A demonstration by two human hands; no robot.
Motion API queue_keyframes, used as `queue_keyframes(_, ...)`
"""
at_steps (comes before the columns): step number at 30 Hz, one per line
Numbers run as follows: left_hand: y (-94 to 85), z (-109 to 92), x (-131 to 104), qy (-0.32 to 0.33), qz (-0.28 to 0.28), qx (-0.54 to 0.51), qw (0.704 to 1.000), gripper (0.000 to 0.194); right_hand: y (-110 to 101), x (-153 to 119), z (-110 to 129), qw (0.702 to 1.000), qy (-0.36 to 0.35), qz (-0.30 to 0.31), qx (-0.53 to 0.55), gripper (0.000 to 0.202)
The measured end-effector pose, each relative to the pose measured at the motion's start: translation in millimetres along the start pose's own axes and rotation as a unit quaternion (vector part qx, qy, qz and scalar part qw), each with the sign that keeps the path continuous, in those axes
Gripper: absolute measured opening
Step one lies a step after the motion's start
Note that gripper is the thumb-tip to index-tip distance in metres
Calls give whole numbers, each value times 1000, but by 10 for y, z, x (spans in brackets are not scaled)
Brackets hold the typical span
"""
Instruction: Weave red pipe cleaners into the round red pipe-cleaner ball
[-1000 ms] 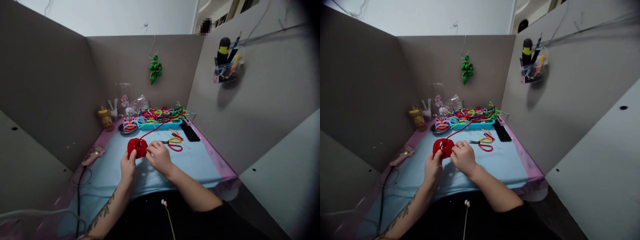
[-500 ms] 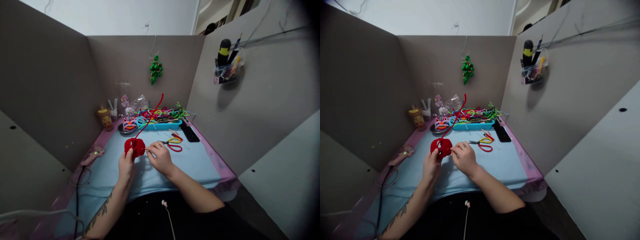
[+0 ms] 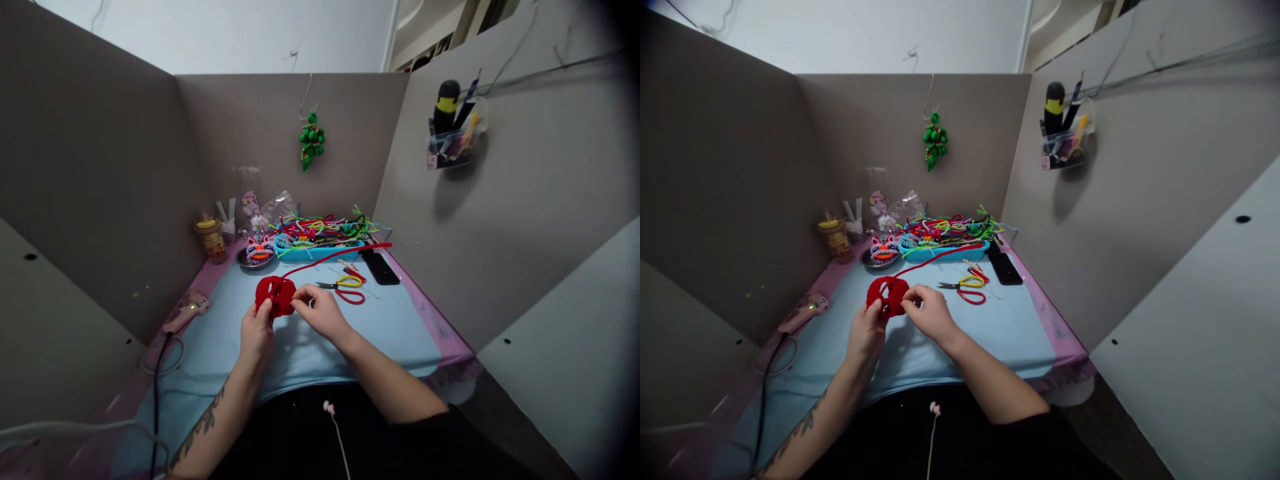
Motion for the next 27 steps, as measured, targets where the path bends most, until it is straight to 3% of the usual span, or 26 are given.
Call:
queue_keyframes(4,11,14,-4,-7,6,-17,1000,31,-11,5,-18,1000,-4,1,-6,9)
queue_keyframes(10,6,31,-12,-2,-3,-8,1000,31,24,8,-37,993,-73,-22,-93,14)
queue_keyframes(17,-37,61,29,-40,-4,-48,998,26,106,-77,-74,950,-217,-58,-217,17)
queue_keyframes(21,-45,74,56,-85,-31,-108,990,24,178,-195,-128,917,-245,-58,-309,30)
queue_keyframes(24,-66,63,92,-144,-53,-151,976,20,159,-200,-183,935,-224,-48,-271,36)
queue_keyframes(27,-117,34,132,-225,-64,-185,954,18,24,-133,-242,971,-180,-65,-141,32)
Point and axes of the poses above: each hand's wrist, its own x-axis towards the middle knuckle, its own y-axis out of the palm, z = x × y, the point moved 1 cm from there along x, towards the middle knuckle, and after that the axes turned 5 degrees about -x, right-handed, at the moved point
